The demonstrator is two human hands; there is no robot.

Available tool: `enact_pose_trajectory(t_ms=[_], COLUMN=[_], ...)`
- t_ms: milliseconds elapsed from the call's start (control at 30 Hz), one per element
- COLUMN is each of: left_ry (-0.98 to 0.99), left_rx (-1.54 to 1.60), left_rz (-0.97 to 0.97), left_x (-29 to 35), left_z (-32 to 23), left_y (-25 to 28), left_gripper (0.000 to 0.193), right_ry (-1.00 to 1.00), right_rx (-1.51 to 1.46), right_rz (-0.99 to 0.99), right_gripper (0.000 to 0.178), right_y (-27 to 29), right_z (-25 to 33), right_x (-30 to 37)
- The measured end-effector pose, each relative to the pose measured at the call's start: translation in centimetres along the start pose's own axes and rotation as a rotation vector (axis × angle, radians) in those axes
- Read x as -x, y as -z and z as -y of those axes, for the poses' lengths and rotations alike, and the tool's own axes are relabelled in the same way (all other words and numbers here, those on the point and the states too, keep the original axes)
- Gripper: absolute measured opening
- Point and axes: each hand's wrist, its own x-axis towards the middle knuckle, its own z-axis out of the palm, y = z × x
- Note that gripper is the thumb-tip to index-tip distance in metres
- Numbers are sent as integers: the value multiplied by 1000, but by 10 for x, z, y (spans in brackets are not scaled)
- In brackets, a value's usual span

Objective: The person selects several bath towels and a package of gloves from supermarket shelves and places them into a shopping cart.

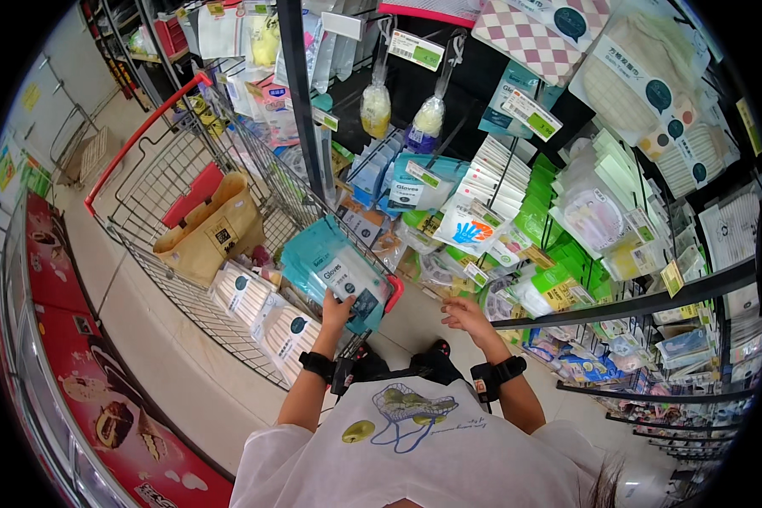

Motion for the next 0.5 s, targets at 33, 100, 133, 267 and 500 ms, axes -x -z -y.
enact_pose_trajectory(t_ms=[33,100,133,267,500], left_ry=[6,1,-5,-5,-100], left_rx=[32,29,21,42,156], left_rz=[4,4,4,62,368], left_x=[0,3,4,39,84], left_z=[1,4,2,-48,-118], left_y=[1,5,9,27,32], left_gripper=[41,41,41,39,41], right_ry=[-3,-1,7,21,178], right_rx=[-1,4,0,12,26], right_rz=[5,24,38,61,144], right_gripper=[34,33,33,32,45], right_y=[-2,-5,-7,-11,-8], right_z=[1,4,5,7,37], right_x=[0,-1,-1,-9,-1])
